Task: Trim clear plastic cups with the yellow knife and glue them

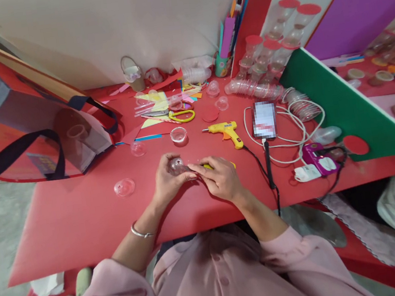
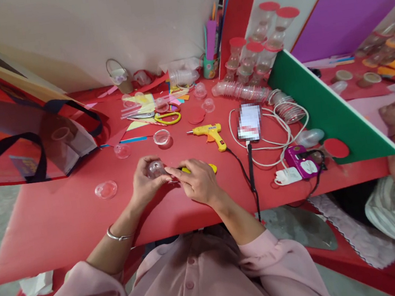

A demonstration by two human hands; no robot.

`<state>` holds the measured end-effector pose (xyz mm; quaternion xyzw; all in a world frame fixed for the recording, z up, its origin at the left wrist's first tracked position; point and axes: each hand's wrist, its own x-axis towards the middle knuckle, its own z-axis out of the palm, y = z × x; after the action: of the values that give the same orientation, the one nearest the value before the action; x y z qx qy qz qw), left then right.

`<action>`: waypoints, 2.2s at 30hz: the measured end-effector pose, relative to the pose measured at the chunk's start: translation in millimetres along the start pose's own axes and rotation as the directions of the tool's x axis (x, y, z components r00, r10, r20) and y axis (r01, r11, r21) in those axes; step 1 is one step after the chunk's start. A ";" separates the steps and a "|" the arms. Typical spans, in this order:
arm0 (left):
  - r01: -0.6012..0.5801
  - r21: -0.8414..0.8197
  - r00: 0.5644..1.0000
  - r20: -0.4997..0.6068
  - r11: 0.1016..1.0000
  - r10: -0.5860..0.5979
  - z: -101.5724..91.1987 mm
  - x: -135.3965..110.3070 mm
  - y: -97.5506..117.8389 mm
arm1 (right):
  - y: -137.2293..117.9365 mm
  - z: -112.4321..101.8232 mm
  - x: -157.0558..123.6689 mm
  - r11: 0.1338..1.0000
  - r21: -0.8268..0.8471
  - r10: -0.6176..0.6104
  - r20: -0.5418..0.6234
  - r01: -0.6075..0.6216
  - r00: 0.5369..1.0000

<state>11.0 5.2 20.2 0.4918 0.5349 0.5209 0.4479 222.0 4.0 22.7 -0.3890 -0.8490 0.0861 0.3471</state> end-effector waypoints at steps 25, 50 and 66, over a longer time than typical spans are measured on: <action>0.050 0.014 0.998 0.022 0.999 -0.051 3.0 1.7 7.9 | 1.5 2.8 -2.1 0.995 -0.104 -0.007 -0.030 0.003 1.000; 0.003 0.050 1.000 0.021 0.999 -0.004 -1.9 3.6 1.9 | 3.0 0.3 0.4 0.997 0.068 0.028 -0.040 -0.025 0.999; -0.096 0.119 0.994 0.064 0.988 0.089 1.9 0.0 -5.9 | -2.6 2.0 1.2 0.998 0.056 0.042 -0.034 -0.040 0.999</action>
<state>12.5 5.5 14.2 0.5576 0.5291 0.4928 0.4078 218.5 3.3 22.9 -0.3980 -0.8319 0.1098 0.3707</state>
